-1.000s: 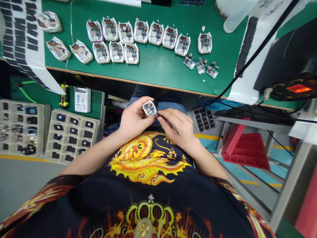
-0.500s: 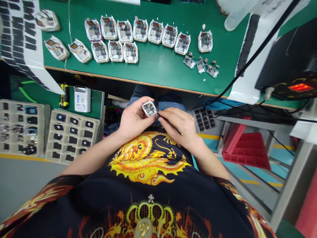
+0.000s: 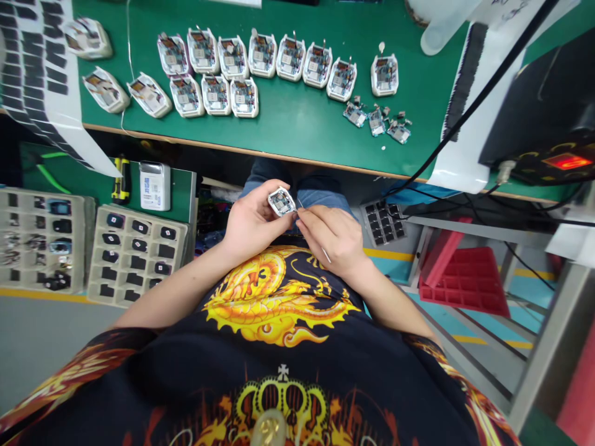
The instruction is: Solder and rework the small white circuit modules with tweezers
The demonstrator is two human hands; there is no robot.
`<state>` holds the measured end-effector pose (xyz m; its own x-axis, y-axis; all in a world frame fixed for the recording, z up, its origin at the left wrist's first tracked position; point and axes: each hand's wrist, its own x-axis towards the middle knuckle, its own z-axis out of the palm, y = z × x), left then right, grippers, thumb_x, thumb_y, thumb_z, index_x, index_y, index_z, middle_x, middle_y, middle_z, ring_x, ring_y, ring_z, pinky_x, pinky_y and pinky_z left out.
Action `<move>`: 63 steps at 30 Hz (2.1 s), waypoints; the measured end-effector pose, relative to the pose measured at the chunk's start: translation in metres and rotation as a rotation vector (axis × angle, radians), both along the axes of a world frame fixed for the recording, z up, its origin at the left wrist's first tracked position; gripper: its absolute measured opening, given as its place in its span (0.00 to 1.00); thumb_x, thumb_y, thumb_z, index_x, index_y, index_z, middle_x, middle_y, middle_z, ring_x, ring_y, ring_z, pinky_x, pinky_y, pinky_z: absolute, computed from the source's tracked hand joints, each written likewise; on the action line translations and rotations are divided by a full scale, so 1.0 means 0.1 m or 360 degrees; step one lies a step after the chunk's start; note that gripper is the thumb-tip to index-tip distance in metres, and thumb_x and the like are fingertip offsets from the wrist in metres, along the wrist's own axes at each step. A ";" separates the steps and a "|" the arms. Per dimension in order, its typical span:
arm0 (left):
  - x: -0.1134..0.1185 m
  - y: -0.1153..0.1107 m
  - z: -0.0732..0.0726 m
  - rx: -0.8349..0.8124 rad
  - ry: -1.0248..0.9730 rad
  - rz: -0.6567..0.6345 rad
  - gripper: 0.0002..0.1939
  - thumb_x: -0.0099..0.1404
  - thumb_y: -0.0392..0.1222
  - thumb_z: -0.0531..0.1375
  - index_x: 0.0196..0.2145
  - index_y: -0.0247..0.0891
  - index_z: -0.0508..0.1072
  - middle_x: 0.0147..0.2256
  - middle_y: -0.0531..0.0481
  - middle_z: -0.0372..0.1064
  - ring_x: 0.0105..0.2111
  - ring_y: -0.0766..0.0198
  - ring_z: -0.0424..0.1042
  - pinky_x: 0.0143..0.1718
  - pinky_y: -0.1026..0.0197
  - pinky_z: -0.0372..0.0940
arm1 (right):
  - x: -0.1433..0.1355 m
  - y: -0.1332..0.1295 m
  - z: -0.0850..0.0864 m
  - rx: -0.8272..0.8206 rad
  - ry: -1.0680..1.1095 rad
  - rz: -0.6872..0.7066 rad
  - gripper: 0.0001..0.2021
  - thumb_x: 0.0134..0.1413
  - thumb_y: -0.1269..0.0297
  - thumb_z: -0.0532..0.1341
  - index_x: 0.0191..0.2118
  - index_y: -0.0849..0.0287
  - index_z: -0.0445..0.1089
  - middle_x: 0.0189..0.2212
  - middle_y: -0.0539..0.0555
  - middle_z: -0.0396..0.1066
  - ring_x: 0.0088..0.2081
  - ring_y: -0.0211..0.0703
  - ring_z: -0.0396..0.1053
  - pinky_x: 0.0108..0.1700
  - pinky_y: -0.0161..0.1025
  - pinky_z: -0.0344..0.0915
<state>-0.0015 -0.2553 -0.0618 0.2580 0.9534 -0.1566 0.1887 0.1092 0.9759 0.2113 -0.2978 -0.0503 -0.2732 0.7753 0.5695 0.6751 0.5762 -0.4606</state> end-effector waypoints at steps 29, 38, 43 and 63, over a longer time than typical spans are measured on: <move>-0.01 -0.03 0.01 0.0183 0.0110 -0.0110 0.23 0.66 0.38 0.67 0.59 0.42 0.78 0.37 0.54 0.75 0.30 0.67 0.71 0.32 0.66 0.71 | -0.07 -0.02 -0.11 -0.0088 0.0178 0.0012 0.12 0.71 0.72 0.68 0.56 0.57 0.80 0.45 0.58 0.88 0.44 0.48 0.87 0.47 0.45 0.84; -0.01 -0.02 -0.07 0.0289 0.0282 0.0076 0.28 0.69 0.38 0.68 0.66 0.45 0.77 0.43 0.52 0.80 0.31 0.67 0.76 0.35 0.64 0.74 | -0.18 0.14 -0.06 -0.0016 -0.0153 0.0002 0.09 0.76 0.69 0.65 0.55 0.61 0.79 0.45 0.59 0.87 0.43 0.47 0.85 0.47 0.43 0.81; -0.06 0.00 -0.06 0.0400 0.0519 0.0055 0.31 0.69 0.37 0.68 0.69 0.44 0.75 0.50 0.49 0.83 0.37 0.64 0.80 0.44 0.60 0.77 | -0.20 0.17 -0.05 0.0040 -0.0340 0.0050 0.09 0.77 0.69 0.64 0.55 0.64 0.79 0.46 0.60 0.87 0.44 0.47 0.84 0.46 0.44 0.77; -0.05 0.01 0.06 0.0296 0.0772 0.0018 0.27 0.70 0.37 0.67 0.65 0.42 0.76 0.47 0.48 0.84 0.45 0.56 0.83 0.47 0.57 0.75 | -0.17 0.24 0.12 0.0154 -0.0831 0.0183 0.10 0.79 0.71 0.59 0.51 0.64 0.79 0.44 0.58 0.84 0.38 0.44 0.73 0.40 0.46 0.64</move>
